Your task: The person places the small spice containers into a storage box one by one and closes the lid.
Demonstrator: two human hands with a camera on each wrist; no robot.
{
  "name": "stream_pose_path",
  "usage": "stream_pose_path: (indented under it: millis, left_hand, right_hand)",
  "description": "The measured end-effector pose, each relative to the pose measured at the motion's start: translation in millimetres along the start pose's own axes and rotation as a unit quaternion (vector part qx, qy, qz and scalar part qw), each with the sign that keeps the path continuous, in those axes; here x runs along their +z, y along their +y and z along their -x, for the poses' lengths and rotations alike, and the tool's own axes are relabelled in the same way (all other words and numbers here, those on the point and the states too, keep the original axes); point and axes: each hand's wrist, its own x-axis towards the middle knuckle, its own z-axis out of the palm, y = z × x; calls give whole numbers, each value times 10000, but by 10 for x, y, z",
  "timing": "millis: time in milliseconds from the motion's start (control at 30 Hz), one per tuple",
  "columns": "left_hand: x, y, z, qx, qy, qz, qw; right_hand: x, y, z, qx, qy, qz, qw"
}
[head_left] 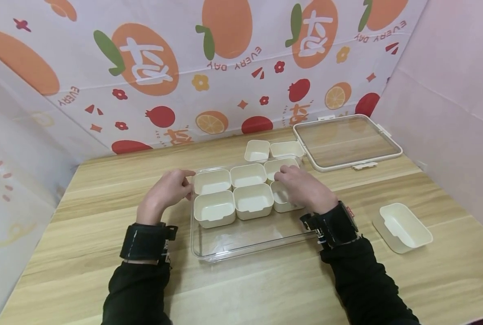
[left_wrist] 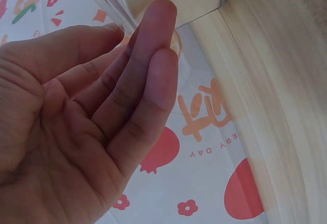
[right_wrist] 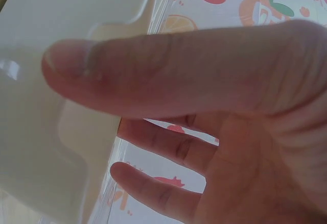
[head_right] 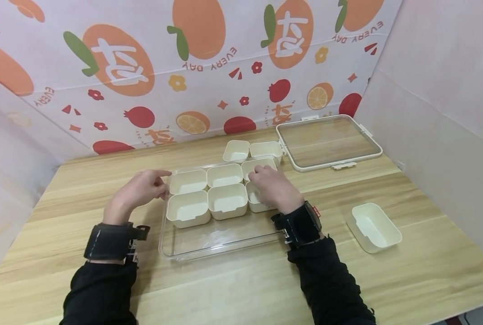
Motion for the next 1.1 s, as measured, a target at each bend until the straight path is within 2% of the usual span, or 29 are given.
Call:
stream_pose_path:
  millis: [300,433,567,700,800,1100]
  left_hand:
    - [-10,9,-18,113,24,107,9999]
    - [-5,8,-21,121,45,87,9999]
    - [-7,17,-30,134,34,116,9998]
    - [-4,23,-37,137,2,176,9998]
    - [1,12,-35,129,3,189,9997]
    - [-10,-14,-7,157,-4,140,9998]
  right_hand:
    - [-15,-4,13,-29,146,16,9999]
    - [-23,4,22,16,51,-26,10000]
    - [-103,10,49,339,-297,-480,9978]
    - [-218,44,88,762,-528,-998,9907]
    - [-289,92,135,952,-547,-1163,9871]
    - [-483,282,363,1167,-225,-1286,9845]
